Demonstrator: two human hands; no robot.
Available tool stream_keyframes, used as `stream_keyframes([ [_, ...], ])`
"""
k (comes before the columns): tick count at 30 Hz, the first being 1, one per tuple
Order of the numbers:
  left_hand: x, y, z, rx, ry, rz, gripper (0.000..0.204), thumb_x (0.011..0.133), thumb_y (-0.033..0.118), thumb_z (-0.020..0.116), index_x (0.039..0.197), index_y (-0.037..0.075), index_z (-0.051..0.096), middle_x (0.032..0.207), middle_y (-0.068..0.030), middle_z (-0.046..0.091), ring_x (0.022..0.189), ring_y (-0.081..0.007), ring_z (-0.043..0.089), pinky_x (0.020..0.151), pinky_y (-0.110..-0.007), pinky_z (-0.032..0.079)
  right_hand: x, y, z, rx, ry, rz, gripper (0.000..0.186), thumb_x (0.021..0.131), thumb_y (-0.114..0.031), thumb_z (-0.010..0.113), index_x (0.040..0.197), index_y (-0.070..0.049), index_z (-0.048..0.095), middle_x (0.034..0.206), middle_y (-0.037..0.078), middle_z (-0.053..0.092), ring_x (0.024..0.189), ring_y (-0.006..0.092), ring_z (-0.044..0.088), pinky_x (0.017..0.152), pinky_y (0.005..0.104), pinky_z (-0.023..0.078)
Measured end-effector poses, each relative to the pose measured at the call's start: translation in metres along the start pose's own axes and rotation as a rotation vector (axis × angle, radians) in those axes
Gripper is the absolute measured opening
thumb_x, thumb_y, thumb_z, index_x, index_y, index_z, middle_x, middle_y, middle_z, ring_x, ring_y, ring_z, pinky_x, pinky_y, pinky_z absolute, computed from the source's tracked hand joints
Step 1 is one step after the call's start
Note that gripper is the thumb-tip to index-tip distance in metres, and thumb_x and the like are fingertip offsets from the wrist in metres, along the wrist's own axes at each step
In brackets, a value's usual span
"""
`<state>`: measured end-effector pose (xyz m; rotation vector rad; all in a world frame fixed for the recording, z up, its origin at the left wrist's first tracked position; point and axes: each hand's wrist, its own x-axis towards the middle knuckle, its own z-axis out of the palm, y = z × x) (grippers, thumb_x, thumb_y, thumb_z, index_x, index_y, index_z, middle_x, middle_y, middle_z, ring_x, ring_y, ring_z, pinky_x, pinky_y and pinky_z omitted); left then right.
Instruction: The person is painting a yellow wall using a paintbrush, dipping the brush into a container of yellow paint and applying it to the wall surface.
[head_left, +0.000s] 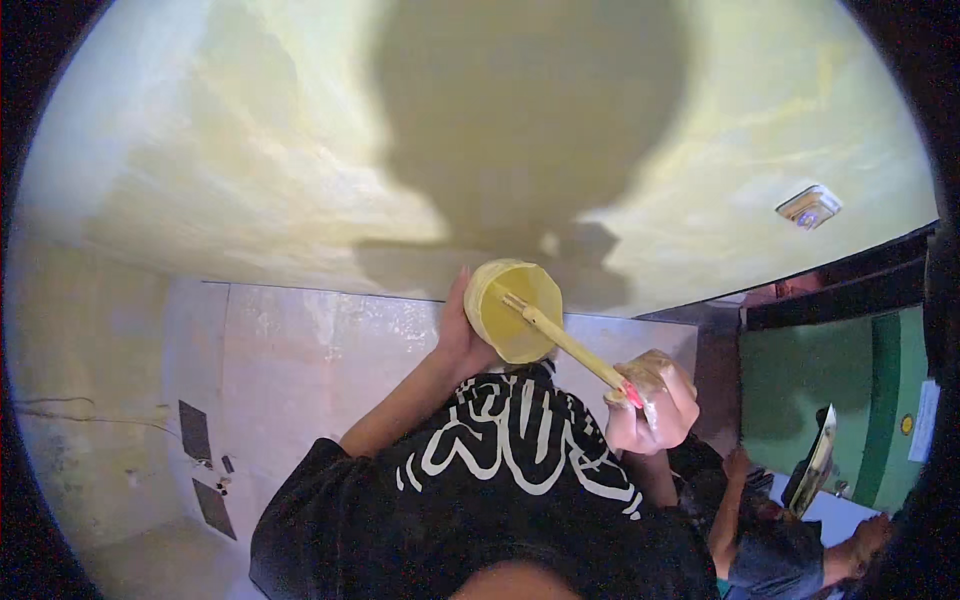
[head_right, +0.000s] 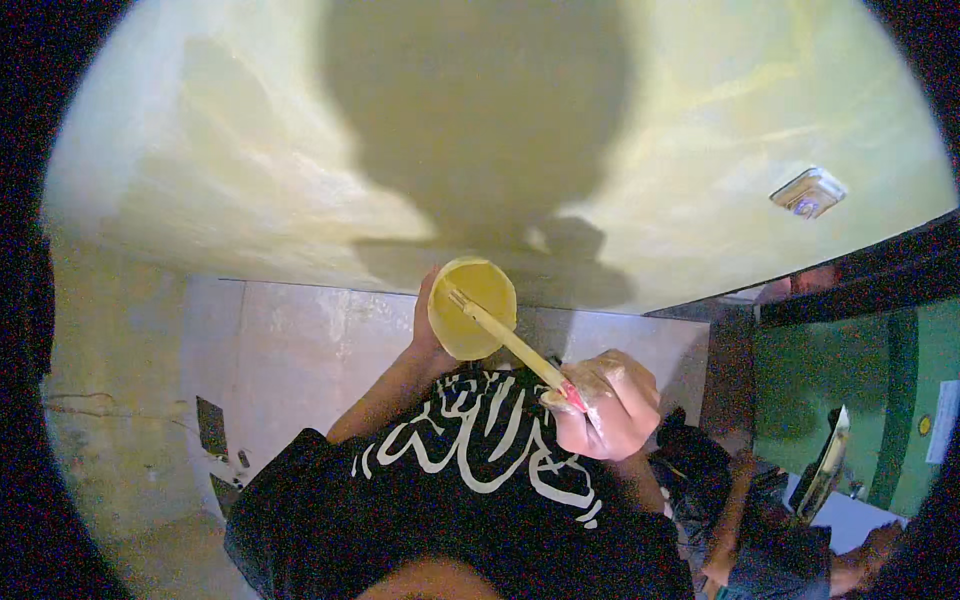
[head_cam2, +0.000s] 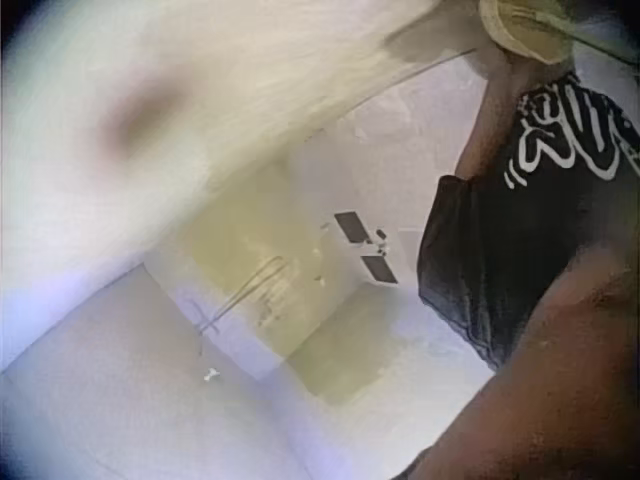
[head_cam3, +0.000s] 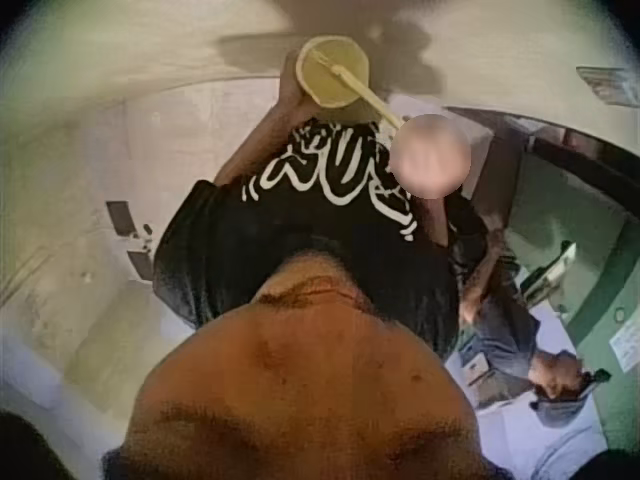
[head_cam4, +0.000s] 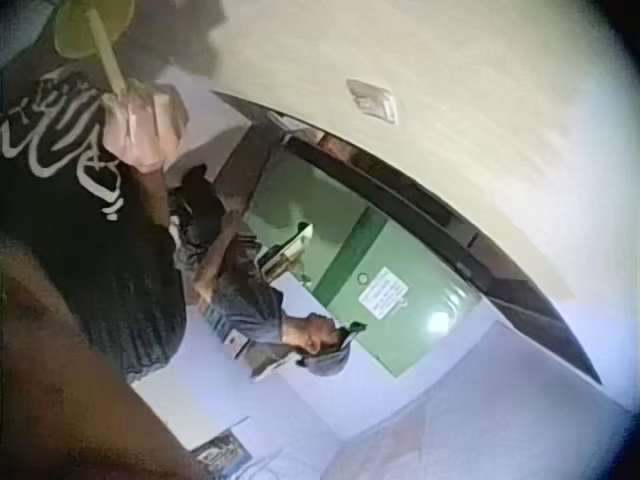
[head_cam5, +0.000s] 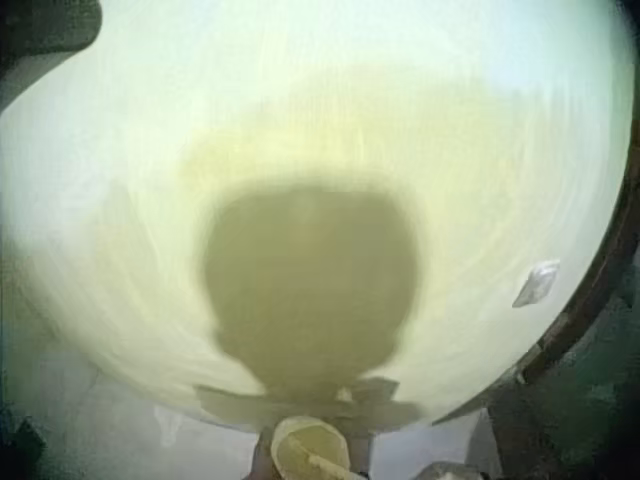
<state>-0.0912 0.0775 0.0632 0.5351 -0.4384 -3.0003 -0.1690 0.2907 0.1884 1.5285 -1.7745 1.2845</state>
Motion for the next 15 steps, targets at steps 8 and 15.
stream_keyframes([
  [8, -0.004, -0.003, 0.008, 0.062, 0.004, -0.035, 0.072, 0.098, 0.065, 0.033, 0.141, 0.008, 0.046, 0.138, -0.0149, 0.054, 0.128, -0.0311, 0.052, 0.110, -0.049, 0.040, 0.010, 0.001, -0.016, -0.038, -0.046, -0.042, 0.014, 0.073, -0.004, 0.065, 0.079, 0.008, 0.062, 0.068, 0.016, 0.061, 0.050, 0.0275, 0.057, 0.047, 0.0360, 0.047],
  [15, -0.013, 0.001, -0.011, 0.029, -0.028, -0.038, 0.072, 0.098, 0.066, 0.031, 0.142, 0.010, 0.045, 0.140, -0.0138, 0.053, 0.127, -0.0295, 0.053, 0.107, -0.049, 0.043, 0.005, -0.006, -0.009, -0.118, 0.067, 0.049, 0.026, 0.086, -0.017, 0.061, 0.079, 0.008, 0.060, 0.067, 0.018, 0.059, 0.053, 0.0263, 0.053, 0.049, 0.0344, 0.043],
])
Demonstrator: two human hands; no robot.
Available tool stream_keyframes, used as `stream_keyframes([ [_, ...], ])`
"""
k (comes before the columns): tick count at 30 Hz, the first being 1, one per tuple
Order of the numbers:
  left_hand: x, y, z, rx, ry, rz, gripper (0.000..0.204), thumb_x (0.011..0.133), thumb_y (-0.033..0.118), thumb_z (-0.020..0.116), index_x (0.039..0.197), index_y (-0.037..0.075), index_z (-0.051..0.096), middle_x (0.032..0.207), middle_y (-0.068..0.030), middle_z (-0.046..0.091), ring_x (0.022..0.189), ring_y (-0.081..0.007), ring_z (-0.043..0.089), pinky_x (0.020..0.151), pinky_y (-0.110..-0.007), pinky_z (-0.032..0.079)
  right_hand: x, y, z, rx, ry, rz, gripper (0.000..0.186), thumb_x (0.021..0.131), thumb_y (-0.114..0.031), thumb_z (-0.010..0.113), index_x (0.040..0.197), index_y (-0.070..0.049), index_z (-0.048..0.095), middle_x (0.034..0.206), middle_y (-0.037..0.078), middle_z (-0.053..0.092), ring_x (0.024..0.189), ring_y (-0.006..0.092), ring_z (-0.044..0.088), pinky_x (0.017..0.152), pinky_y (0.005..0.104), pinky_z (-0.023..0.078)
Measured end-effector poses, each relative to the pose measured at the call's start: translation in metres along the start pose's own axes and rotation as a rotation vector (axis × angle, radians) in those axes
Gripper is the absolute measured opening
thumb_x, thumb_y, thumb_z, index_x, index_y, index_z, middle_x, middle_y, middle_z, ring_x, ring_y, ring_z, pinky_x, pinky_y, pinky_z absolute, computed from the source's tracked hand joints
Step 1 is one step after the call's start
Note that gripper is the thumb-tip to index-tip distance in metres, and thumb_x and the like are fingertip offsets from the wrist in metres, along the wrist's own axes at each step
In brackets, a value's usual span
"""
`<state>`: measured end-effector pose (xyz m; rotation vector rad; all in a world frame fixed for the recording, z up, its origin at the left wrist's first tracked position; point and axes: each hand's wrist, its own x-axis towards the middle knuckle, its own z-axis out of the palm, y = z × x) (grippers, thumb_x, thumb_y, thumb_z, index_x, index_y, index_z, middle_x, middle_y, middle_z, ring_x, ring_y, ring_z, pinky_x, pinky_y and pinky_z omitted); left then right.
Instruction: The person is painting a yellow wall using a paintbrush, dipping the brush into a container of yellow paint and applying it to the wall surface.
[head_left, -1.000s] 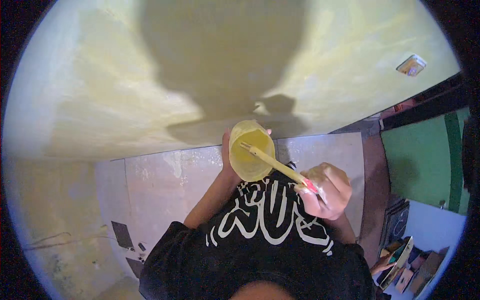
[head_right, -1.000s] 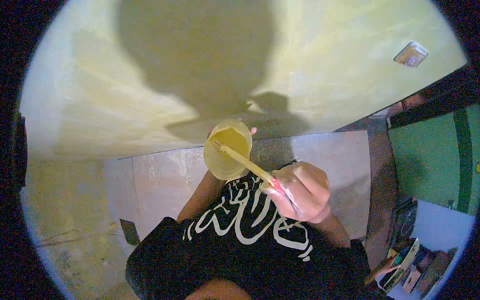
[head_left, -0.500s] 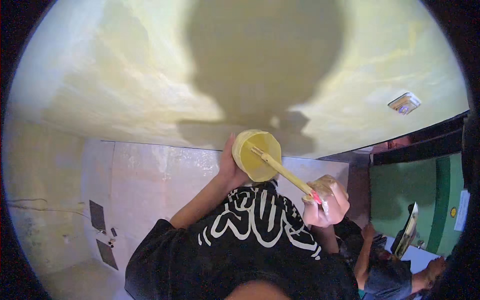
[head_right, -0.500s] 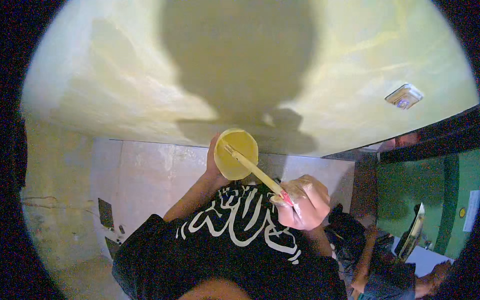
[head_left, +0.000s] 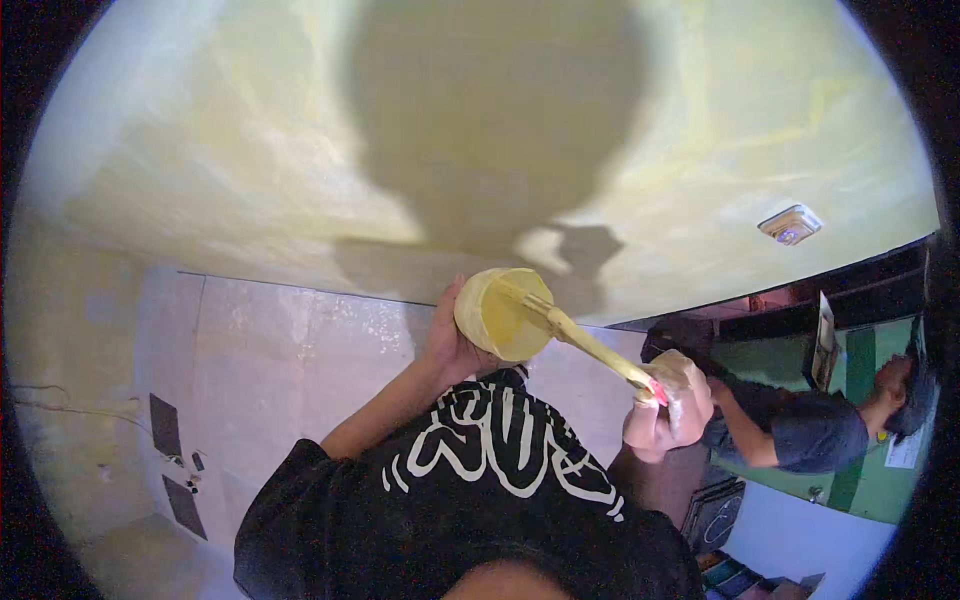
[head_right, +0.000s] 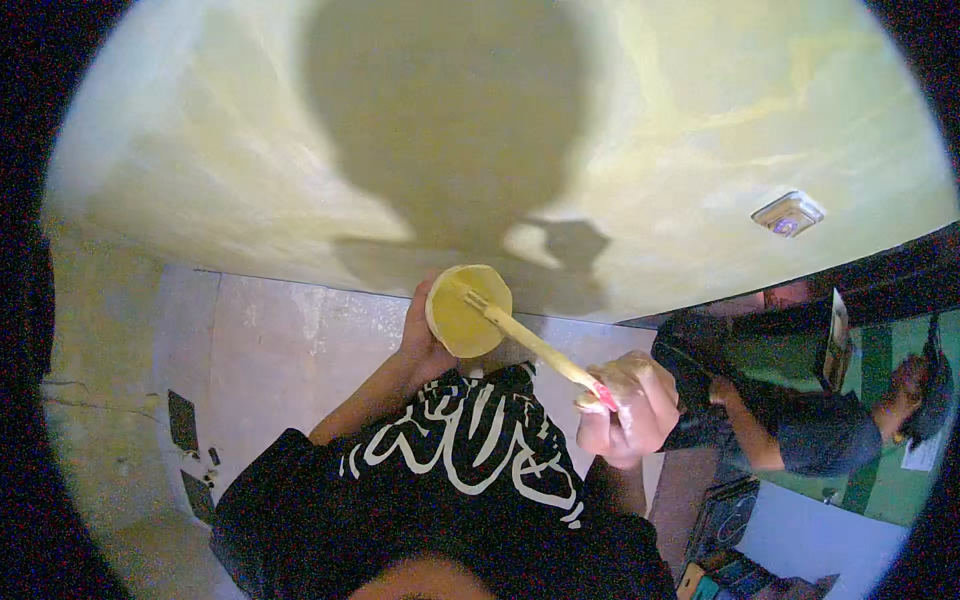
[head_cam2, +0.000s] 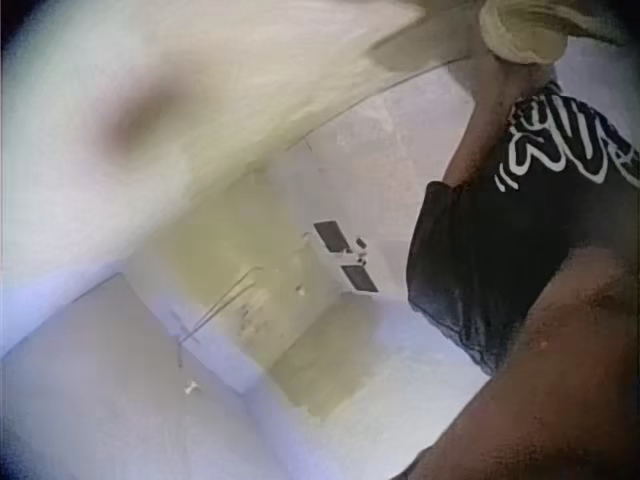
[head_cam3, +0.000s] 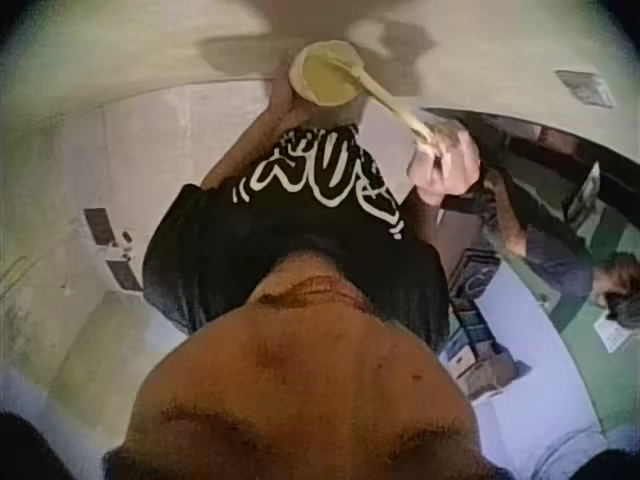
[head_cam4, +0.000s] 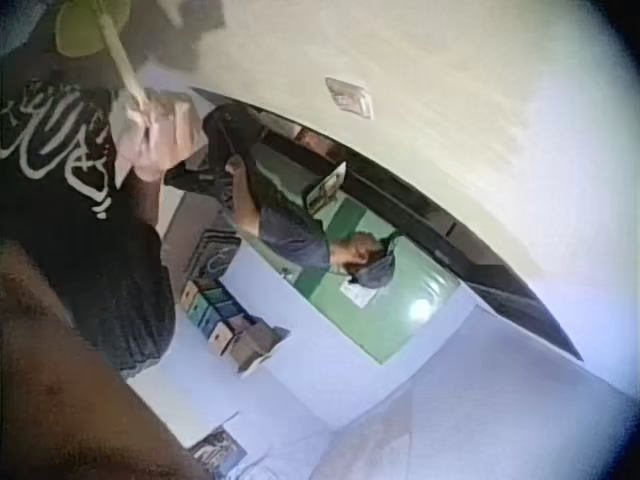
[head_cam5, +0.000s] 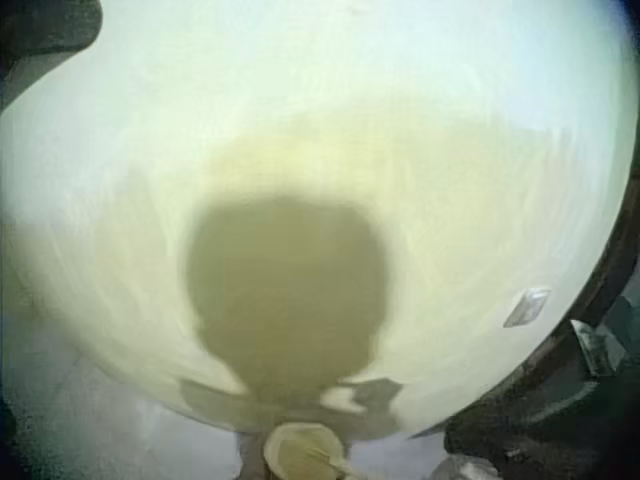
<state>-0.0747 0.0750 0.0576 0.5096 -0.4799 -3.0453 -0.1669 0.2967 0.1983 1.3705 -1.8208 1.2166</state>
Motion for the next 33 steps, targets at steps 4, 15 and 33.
stream_keyframes([
  [4, -0.007, 0.006, -0.014, -0.118, -0.188, -0.110, 0.069, 0.098, 0.067, 0.028, 0.142, 0.017, 0.047, 0.133, -0.0105, 0.057, 0.121, -0.0274, 0.058, 0.093, -0.050, 0.051, -0.017, -0.007, 0.014, 0.011, 0.136, 0.116, 0.035, 0.092, -0.024, 0.061, 0.079, 0.009, 0.058, 0.066, 0.016, 0.056, 0.056, 0.0227, 0.050, 0.050, 0.0328, 0.039],
  [15, 0.005, -0.002, -0.039, -0.105, -0.008, -0.110, 0.066, 0.095, 0.071, 0.034, 0.129, 0.018, 0.054, 0.109, -0.0073, 0.066, 0.080, -0.0206, 0.063, 0.057, -0.033, 0.048, -0.032, -0.013, 0.039, 0.075, 0.239, 0.122, 0.036, 0.098, -0.027, 0.058, 0.087, 0.008, 0.057, 0.072, 0.014, 0.056, 0.060, 0.0207, 0.050, 0.053, 0.0316, 0.039],
  [33, 0.042, -0.011, -0.064, -0.081, -0.183, -0.253, 0.074, 0.096, 0.071, 0.030, 0.142, 0.014, 0.044, 0.133, -0.0108, 0.058, 0.112, -0.0275, 0.062, 0.084, -0.044, 0.056, -0.046, -0.005, 0.038, -0.207, 0.183, 0.163, 0.038, 0.098, -0.024, 0.055, 0.078, 0.008, 0.059, 0.065, 0.014, 0.056, 0.056, 0.0226, 0.051, 0.050, 0.0314, 0.037],
])
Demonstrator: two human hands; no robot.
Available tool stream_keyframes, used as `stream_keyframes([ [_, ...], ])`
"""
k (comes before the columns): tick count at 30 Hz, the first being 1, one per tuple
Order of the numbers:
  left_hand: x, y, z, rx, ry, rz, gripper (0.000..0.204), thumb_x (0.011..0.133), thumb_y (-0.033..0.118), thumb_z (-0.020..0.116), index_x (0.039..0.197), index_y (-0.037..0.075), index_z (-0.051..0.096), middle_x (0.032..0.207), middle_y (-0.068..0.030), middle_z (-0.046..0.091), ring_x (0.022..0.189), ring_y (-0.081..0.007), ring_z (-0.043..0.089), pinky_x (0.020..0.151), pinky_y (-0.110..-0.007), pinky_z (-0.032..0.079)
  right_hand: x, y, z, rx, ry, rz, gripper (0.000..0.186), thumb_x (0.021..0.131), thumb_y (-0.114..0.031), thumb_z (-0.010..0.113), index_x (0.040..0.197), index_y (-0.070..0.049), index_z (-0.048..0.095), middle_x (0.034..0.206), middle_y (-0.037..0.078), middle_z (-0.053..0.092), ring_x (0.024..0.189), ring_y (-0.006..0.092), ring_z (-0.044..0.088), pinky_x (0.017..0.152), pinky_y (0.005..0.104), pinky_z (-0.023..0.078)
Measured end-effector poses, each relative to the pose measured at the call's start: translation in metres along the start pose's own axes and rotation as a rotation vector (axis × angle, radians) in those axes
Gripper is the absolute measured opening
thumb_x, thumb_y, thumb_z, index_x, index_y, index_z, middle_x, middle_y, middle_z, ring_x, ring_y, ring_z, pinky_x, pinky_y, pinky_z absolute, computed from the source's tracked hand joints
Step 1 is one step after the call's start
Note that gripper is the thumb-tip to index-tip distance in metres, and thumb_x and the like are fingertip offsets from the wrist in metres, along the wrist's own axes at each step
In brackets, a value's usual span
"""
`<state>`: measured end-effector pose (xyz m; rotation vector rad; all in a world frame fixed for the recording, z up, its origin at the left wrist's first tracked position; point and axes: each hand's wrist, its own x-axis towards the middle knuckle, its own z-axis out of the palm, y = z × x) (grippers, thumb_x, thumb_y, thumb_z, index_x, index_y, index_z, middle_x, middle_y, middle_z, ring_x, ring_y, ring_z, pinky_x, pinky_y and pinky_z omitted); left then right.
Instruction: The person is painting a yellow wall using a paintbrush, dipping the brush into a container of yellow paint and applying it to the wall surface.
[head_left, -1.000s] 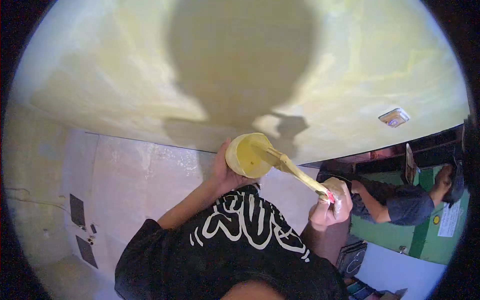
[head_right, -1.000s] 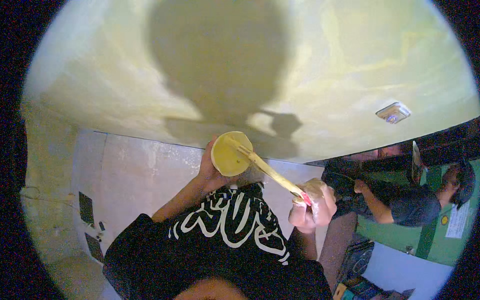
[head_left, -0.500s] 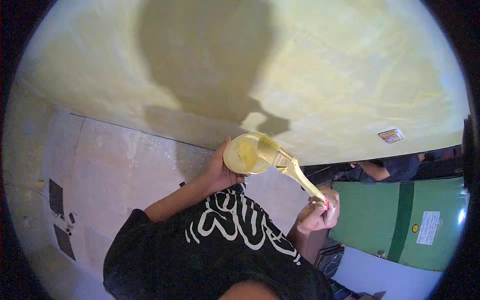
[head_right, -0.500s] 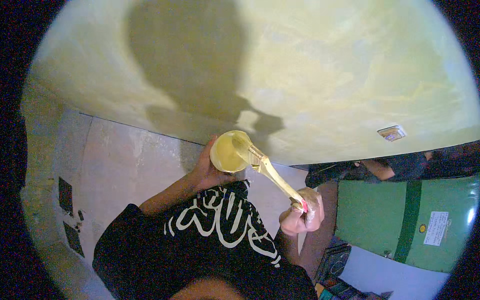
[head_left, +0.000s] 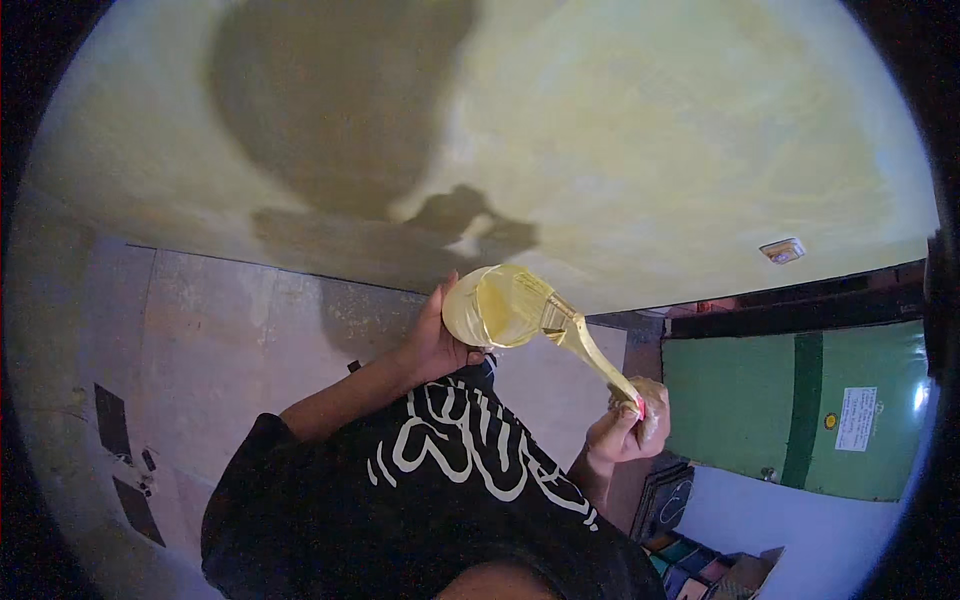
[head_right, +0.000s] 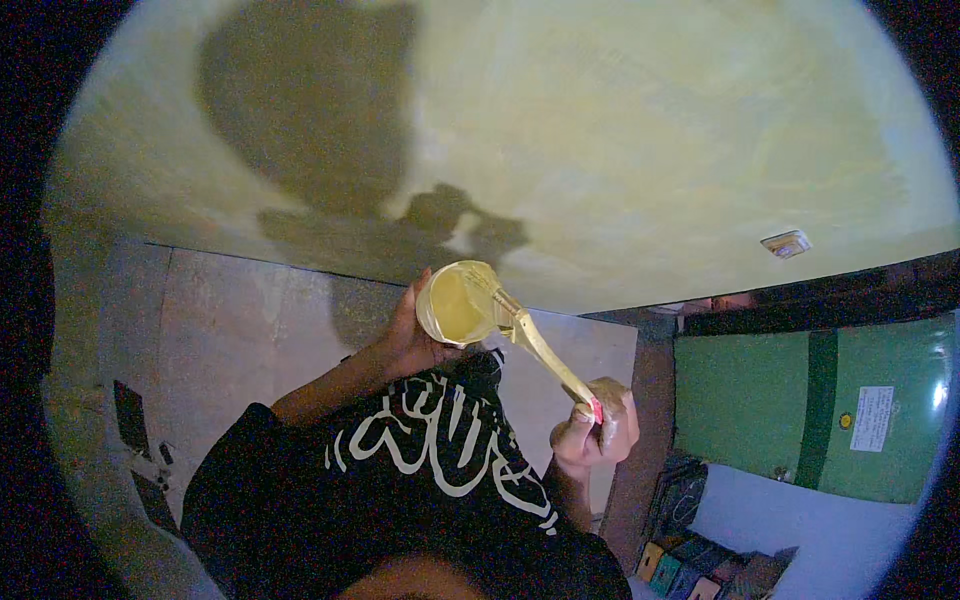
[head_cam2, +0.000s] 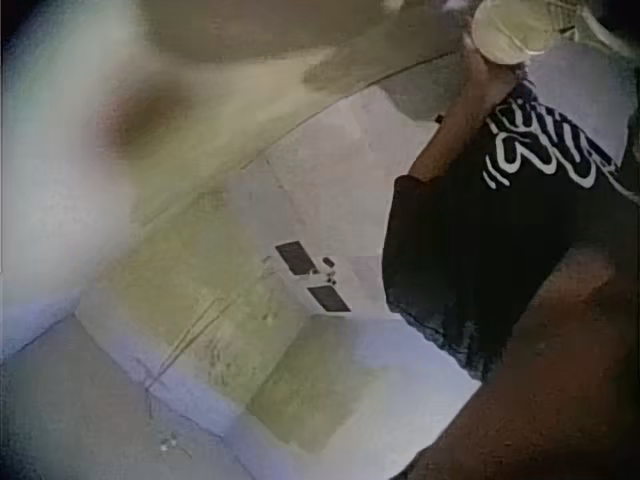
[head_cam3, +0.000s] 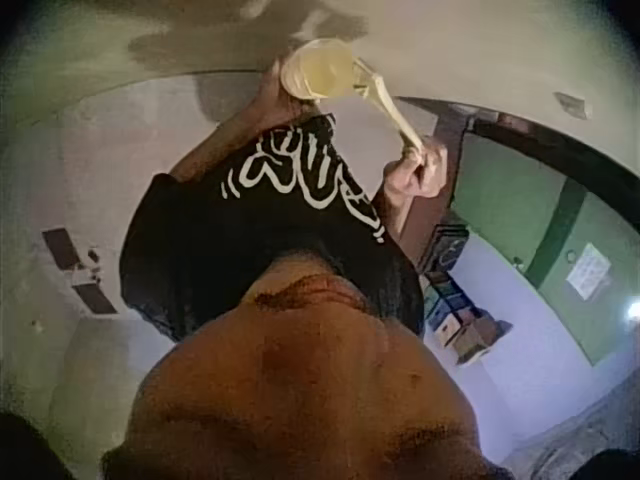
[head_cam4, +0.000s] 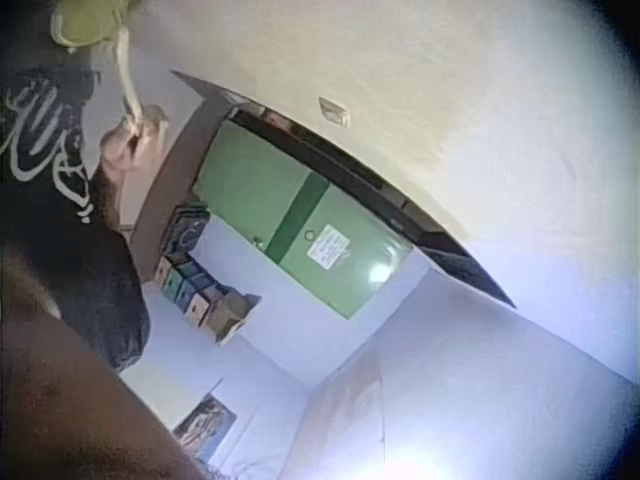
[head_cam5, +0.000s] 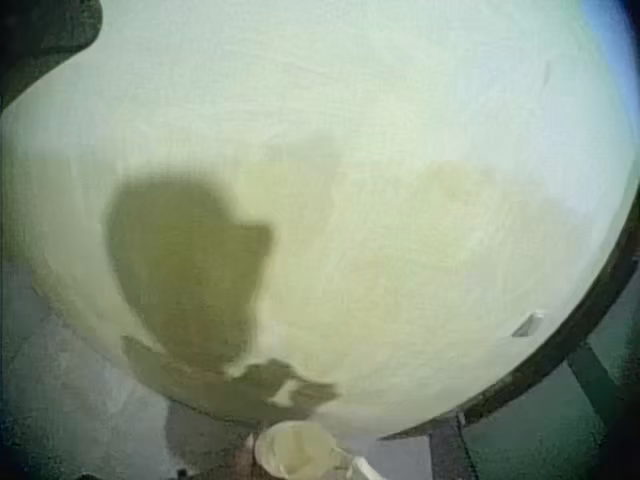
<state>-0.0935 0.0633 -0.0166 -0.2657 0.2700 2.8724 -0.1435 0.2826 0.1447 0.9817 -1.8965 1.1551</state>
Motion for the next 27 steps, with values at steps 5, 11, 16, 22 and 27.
stream_keyframes([
  [5, 0.006, -0.003, -0.006, -0.038, -0.011, -0.088, 0.074, 0.094, 0.073, 0.031, 0.136, 0.016, 0.051, 0.122, -0.0080, 0.064, 0.103, -0.0246, 0.065, 0.073, -0.039, 0.056, -0.009, 0.001, -0.005, -0.027, -0.030, 0.100, 0.033, 0.096, -0.020, 0.054, 0.076, 0.008, 0.058, 0.066, 0.015, 0.057, 0.056, 0.0226, 0.051, 0.050, 0.0324, 0.038],
  [11, 0.006, -0.001, 0.006, -0.013, 0.115, -0.086, 0.073, 0.094, 0.073, 0.032, 0.136, 0.017, 0.052, 0.119, -0.0065, 0.066, 0.097, -0.0243, 0.066, 0.069, -0.038, 0.055, -0.004, 0.000, -0.001, -0.014, -0.029, 0.089, 0.036, 0.097, -0.023, 0.054, 0.077, 0.006, 0.057, 0.066, 0.014, 0.056, 0.055, 0.0203, 0.049, 0.049, 0.0310, 0.035],
  [16, 0.006, 0.002, 0.007, 0.013, 0.137, -0.031, 0.073, 0.096, 0.070, 0.030, 0.139, 0.015, 0.049, 0.129, -0.0087, 0.061, 0.108, -0.0272, 0.064, 0.077, -0.043, 0.055, -0.013, 0.008, -0.002, -0.005, -0.045, 0.092, 0.039, 0.098, -0.027, 0.055, 0.078, 0.007, 0.058, 0.066, 0.014, 0.056, 0.055, 0.0188, 0.049, 0.048, 0.0292, 0.034],
  [22, 0.006, 0.001, 0.004, -0.058, 0.128, -0.060, 0.071, 0.096, 0.069, 0.031, 0.138, 0.014, 0.048, 0.124, -0.0108, 0.063, 0.101, -0.0284, 0.067, 0.070, -0.042, 0.058, -0.017, 0.009, -0.007, -0.069, -0.036, 0.127, 0.039, 0.099, -0.028, 0.055, 0.079, 0.006, 0.057, 0.068, 0.014, 0.058, 0.055, 0.0158, 0.049, 0.047, 0.0270, 0.035],
  [27, 0.009, 0.004, -0.002, -0.069, 0.052, -0.044, 0.070, 0.096, 0.069, 0.031, 0.136, 0.014, 0.049, 0.120, -0.0122, 0.065, 0.090, -0.0267, 0.068, 0.056, -0.037, 0.055, -0.024, 0.006, -0.007, 0.049, 0.045, 0.311, 0.035, 0.094, -0.025, 0.059, 0.077, 0.005, 0.059, 0.066, 0.014, 0.058, 0.054, 0.0208, 0.052, 0.048, 0.0316, 0.038],
])
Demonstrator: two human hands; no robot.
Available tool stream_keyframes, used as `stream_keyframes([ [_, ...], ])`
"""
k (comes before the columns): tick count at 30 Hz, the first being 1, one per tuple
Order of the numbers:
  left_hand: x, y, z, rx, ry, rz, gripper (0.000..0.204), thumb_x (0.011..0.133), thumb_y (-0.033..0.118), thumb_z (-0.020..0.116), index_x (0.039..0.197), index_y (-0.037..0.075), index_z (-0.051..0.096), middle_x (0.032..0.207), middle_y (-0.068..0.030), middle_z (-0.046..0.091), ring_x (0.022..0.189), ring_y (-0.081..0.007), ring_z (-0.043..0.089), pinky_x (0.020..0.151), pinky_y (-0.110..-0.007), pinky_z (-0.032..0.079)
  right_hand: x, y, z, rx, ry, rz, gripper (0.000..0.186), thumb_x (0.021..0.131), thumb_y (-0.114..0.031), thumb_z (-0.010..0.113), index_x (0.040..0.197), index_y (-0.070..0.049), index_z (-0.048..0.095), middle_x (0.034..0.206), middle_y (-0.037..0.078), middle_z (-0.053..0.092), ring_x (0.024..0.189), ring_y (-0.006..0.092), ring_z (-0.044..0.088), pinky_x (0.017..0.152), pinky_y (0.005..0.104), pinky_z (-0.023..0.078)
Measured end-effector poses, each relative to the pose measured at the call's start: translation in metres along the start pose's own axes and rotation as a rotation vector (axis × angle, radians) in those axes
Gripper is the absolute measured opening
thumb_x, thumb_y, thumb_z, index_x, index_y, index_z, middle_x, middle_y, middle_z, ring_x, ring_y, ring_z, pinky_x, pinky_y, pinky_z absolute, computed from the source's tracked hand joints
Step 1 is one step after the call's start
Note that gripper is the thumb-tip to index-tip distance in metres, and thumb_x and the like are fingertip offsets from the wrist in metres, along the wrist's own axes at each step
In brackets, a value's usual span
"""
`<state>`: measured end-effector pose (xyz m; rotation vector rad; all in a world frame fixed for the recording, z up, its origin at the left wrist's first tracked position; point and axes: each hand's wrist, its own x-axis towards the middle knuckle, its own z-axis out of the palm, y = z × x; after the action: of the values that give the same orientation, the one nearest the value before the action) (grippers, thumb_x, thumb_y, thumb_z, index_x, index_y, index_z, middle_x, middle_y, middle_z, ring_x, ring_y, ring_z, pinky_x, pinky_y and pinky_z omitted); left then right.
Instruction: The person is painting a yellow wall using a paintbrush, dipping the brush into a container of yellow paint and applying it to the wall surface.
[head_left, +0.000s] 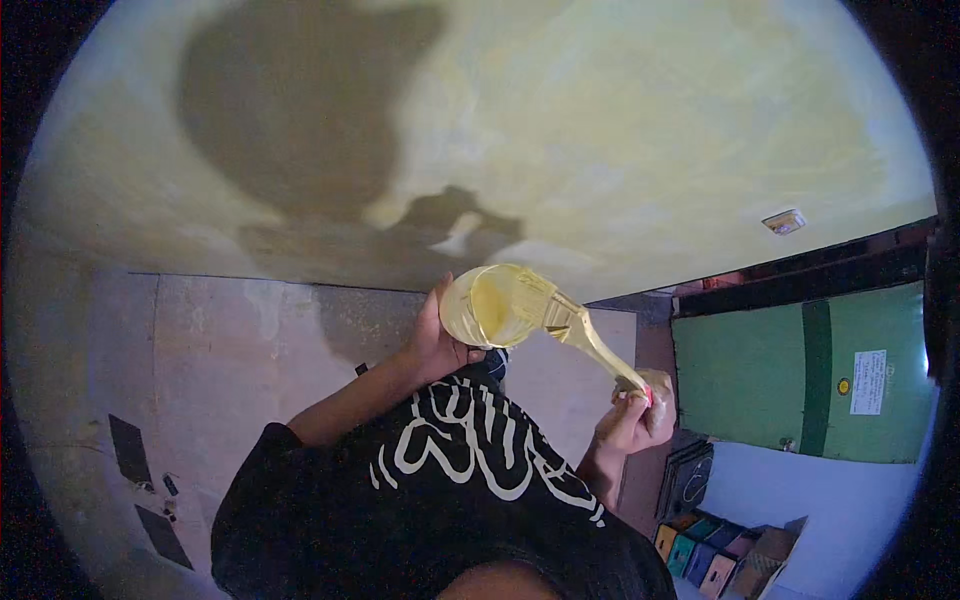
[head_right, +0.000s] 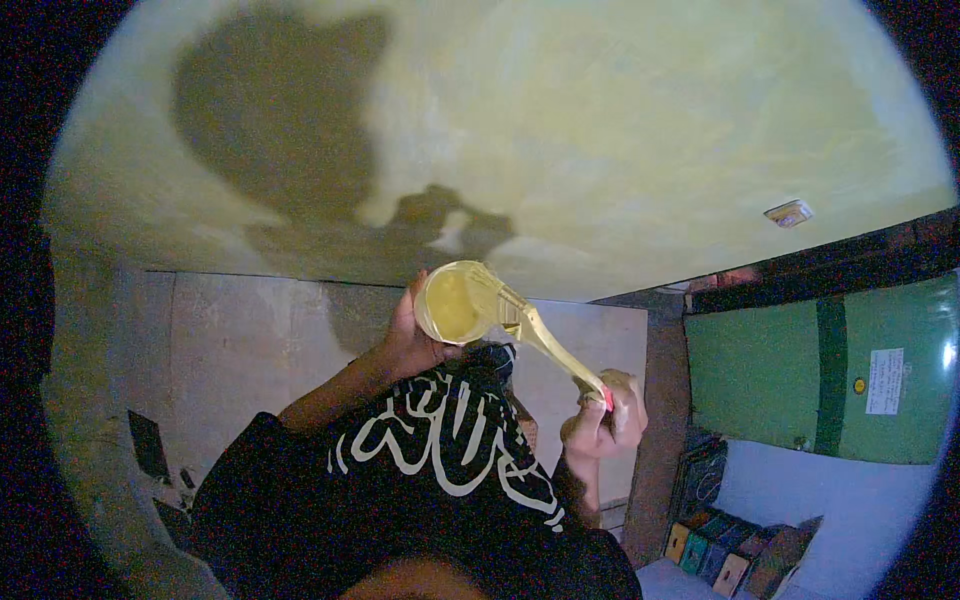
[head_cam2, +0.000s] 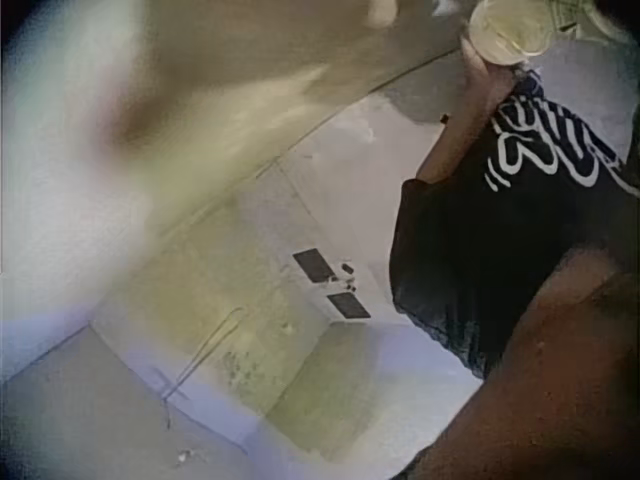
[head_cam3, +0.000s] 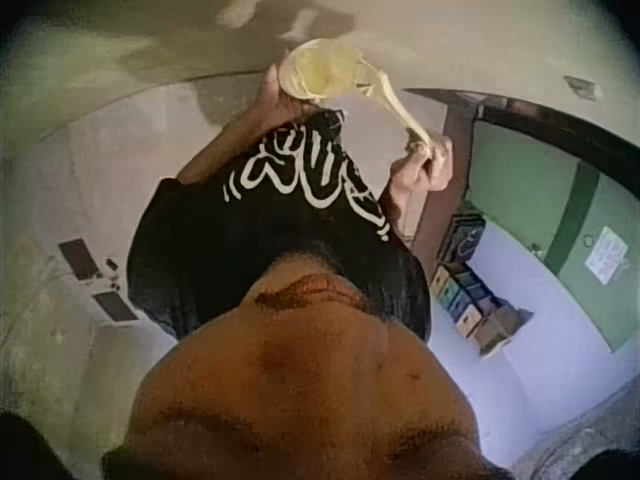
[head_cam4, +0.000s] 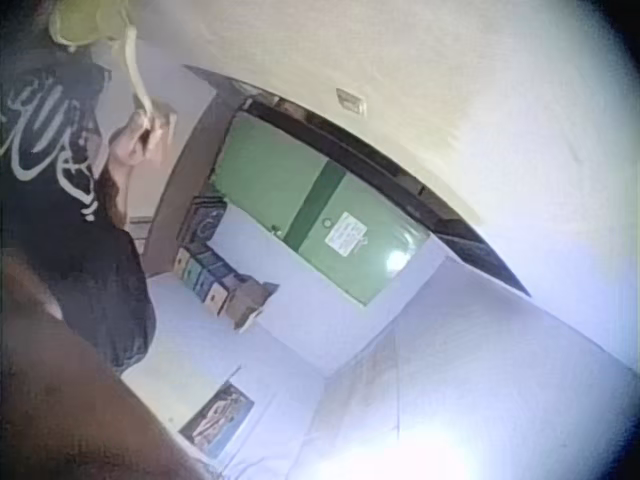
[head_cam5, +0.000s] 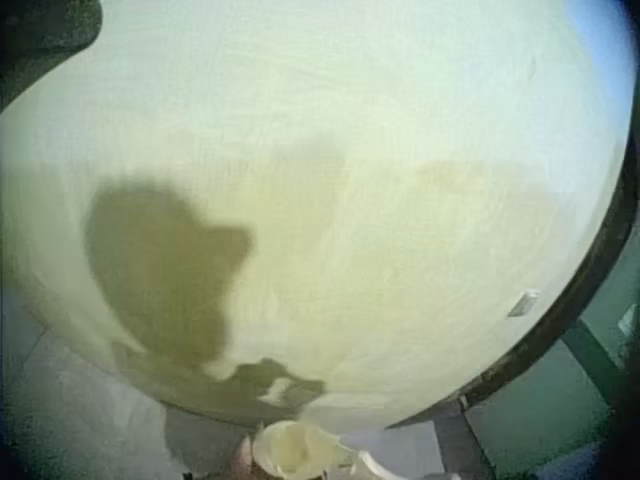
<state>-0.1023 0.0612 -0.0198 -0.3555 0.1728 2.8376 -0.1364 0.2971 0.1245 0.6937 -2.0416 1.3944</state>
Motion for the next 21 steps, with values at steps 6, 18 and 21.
stream_keyframes([
  [6, 0.003, 0.000, 0.005, -0.010, -0.033, 0.010, 0.070, 0.096, 0.069, 0.032, 0.136, 0.015, 0.049, 0.119, -0.0109, 0.065, 0.090, -0.0240, 0.067, 0.053, -0.036, 0.052, 0.006, -0.002, 0.004, -0.038, -0.015, -0.126, 0.036, 0.097, -0.026, 0.057, 0.079, 0.006, 0.057, 0.070, 0.012, 0.056, 0.057, 0.0166, 0.050, 0.049, 0.0267, 0.036],
  [18, 0.007, -0.005, 0.010, 0.020, -0.046, -0.002, 0.066, 0.096, 0.068, 0.033, 0.131, 0.016, 0.055, 0.108, -0.0061, 0.068, 0.084, -0.0206, 0.067, 0.056, -0.035, 0.053, -0.005, 0.005, -0.004, -0.070, -0.014, -0.111, 0.034, 0.096, -0.024, 0.058, 0.077, 0.003, 0.056, 0.068, 0.012, 0.056, 0.057, 0.0165, 0.049, 0.050, 0.0279, 0.036],
  [21, 0.013, -0.006, -0.003, -0.017, -0.054, -0.024, 0.071, 0.096, 0.068, 0.033, 0.137, 0.013, 0.048, 0.119, -0.0123, 0.064, 0.092, -0.0269, 0.066, 0.053, -0.037, 0.053, -0.007, 0.005, -0.003, -0.058, -0.017, -0.117, 0.034, 0.097, -0.025, 0.058, 0.077, 0.003, 0.056, 0.070, 0.012, 0.057, 0.056, 0.0154, 0.049, 0.049, 0.0271, 0.036],
])
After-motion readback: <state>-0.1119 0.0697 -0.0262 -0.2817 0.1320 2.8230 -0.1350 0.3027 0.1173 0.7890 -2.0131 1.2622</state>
